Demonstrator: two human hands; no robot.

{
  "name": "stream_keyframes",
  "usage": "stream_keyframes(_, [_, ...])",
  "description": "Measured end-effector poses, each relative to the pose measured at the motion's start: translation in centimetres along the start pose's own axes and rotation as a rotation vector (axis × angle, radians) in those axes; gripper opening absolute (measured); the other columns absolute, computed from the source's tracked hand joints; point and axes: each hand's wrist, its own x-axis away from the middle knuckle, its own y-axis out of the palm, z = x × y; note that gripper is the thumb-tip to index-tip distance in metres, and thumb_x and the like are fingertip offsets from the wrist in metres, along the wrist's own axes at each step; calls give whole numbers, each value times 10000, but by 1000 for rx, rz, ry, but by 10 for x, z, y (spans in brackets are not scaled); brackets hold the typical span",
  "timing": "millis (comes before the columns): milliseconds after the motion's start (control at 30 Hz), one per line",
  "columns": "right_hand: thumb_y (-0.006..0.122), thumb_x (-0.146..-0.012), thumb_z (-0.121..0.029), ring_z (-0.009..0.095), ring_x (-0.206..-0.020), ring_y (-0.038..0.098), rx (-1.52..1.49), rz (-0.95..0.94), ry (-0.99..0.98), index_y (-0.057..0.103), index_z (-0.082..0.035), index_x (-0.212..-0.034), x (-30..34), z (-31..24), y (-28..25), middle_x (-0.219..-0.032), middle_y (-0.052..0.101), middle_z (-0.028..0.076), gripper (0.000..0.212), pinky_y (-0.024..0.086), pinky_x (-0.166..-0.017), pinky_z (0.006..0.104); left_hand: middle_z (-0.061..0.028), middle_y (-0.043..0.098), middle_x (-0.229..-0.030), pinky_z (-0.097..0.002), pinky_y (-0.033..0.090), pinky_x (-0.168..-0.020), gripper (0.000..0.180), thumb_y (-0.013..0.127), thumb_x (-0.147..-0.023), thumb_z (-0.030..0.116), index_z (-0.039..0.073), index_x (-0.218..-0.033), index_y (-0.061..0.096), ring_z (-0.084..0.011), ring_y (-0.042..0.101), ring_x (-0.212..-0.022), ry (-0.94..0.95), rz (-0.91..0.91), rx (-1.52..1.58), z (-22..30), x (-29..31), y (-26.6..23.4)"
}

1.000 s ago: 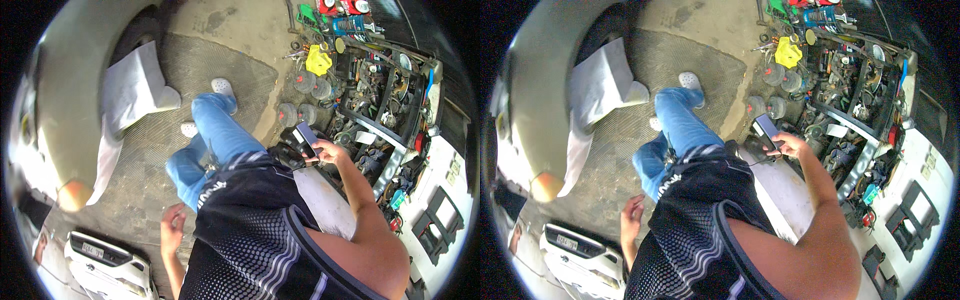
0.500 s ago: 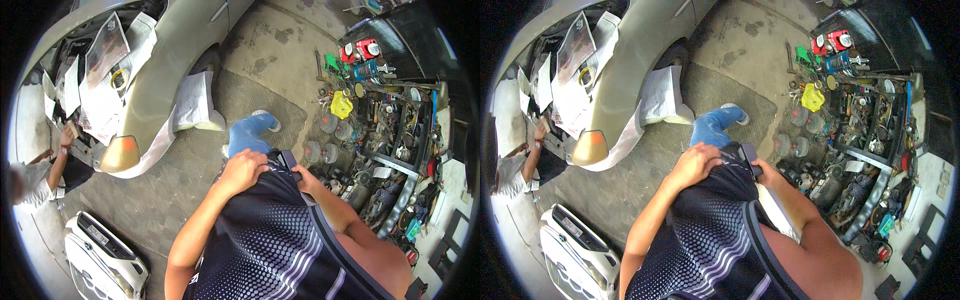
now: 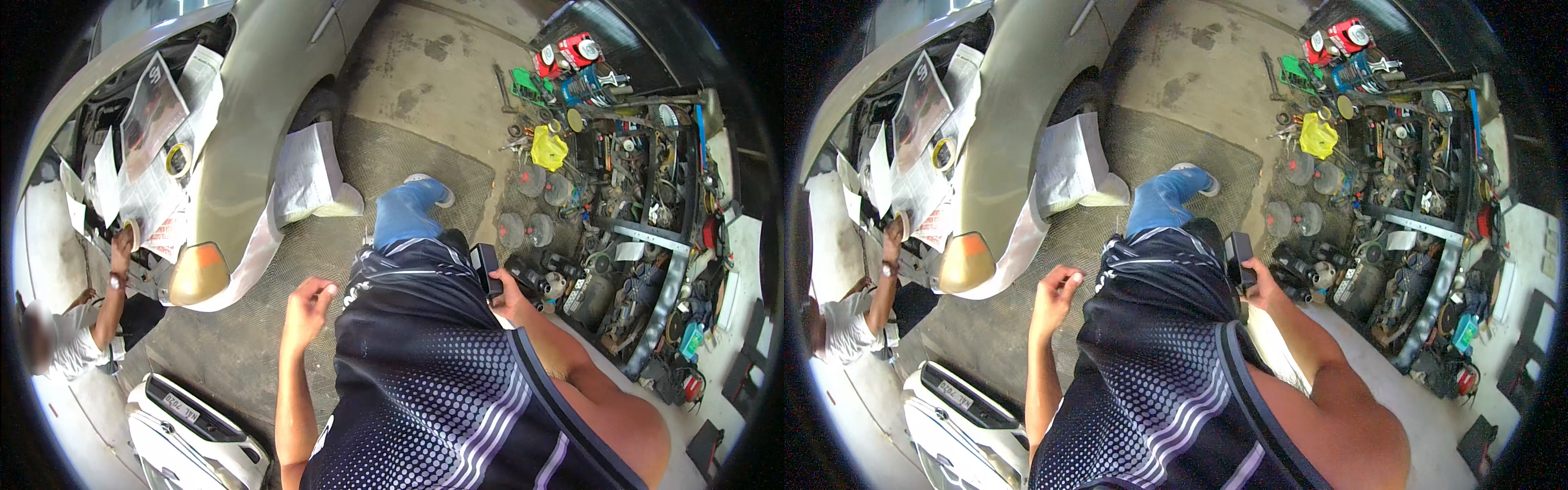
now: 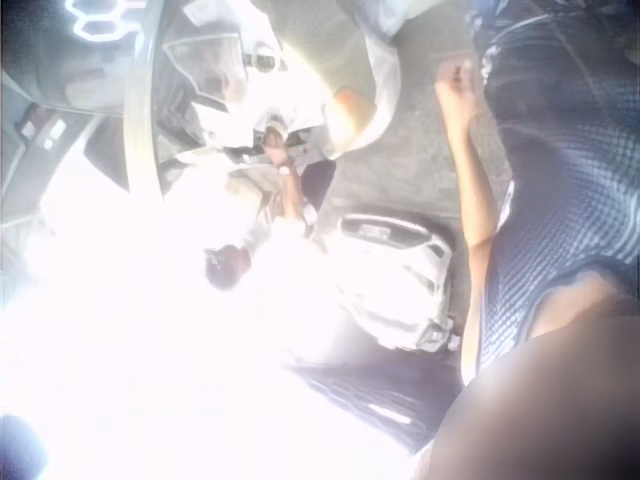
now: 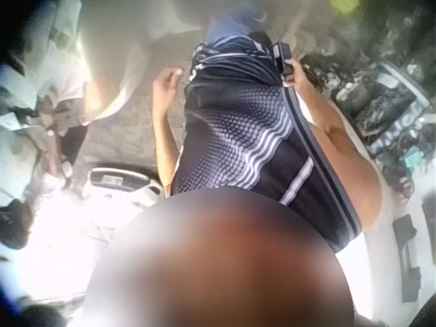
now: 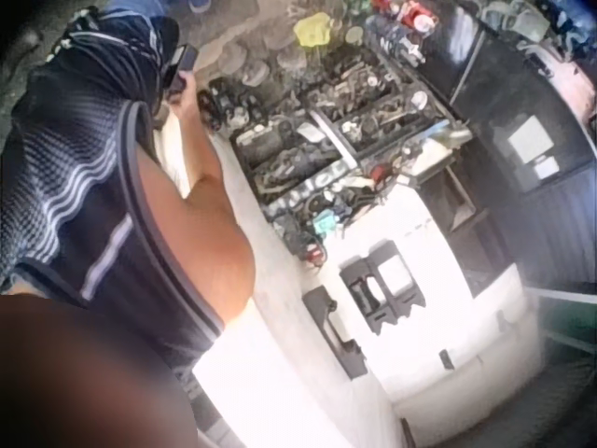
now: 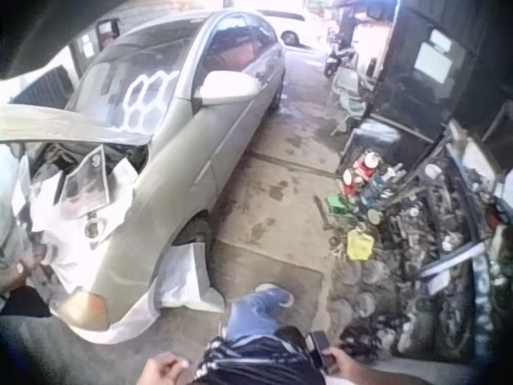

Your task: The person places sheets of newspaper over the car's windshield and wheel arch, securing them with masking tape. They smooth the paper and tape edges to cover the surfaces.

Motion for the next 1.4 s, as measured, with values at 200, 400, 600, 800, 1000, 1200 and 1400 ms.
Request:
stream_keyframes(200, [662, -874, -504, 382, -1088, 689, -165, -169, 152, 680, -20, -1221, -5, 27, -13, -1205, 722, 194, 596, 523, -1051, 523, -134, 665, -1220, -368, 546, -903, 396, 677, -1022, 253, 19, -1339, 636, -265, 667, -1089, 73, -36, 60, -40, -29, 44])
stream_keyframes(400, [640, -859, -600, 380, -1146, 665, -266, -239, 86, 687, -61, -1257, 9, 28, -28, -1261, 711, 192, 672, 472, -1090, 544, -103, 709, -1086, -344, 508, -935, 462, 683, -1026, 306, 5, -1369, 615, -193, 632, -1085, -180, -226, 134, -43, -44, 66])
stream_keyframes(600, [616, -867, -652, 353, -1155, 664, -360, -290, 20, 715, -100, -1229, -14, -9, -39, -1230, 731, 151, 667, 482, -1060, 546, -132, 675, -1199, -342, 510, -948, 390, 685, -1017, 246, 10, -1324, 638, -205, 646, -1104, -43, -98, 163, -15, -59, 66])
stream_keyframes(800, [624, -862, -650, 339, -1120, 684, -214, -174, 16, 718, -137, -1229, -23, -83, -28, -1224, 731, 141, 638, 485, -1059, 547, -166, 594, -1379, -403, 439, -1102, 418, 647, -1028, 288, 72, -1386, 626, -319, 532, -1321, 422, -282, -48, 92, -180, 112])
stream_keyframes(1000, [644, -857, -620, 355, -1144, 676, -84, -43, -8, 673, -95, -1296, 28, -202, 18, -1281, 708, 162, 686, 493, -1048, 560, -215, 691, -885, -518, 517, -782, 187, 652, -986, 224, 44, -1037, 669, -469, 651, -881, 387, -444, -303, 170, -237, 100])
stream_keyframes(1200, [657, -852, -581, 283, -1180, 624, 47, -99, -50, 686, -149, -1263, 68, -312, 80, -1227, 709, 83, 597, 449, -1064, 517, -188, 708, -961, -484, 544, -786, 131, 690, -956, 144, 38, -1032, 698, -421, 679, -925, 310, -183, -354, 191, -193, 82])
stream_keyframes(1400, [655, -869, -541, 272, -1141, 628, 307, -215, -38, 673, -129, -1261, 27, -353, 139, -1221, 692, 74, 569, 473, -1043, 483, -175, 716, -1127, -457, 509, -994, 230, 652, -985, 140, 12, -1168, 707, -374, 647, -1147, 563, -215, -157, 238, -266, 112])
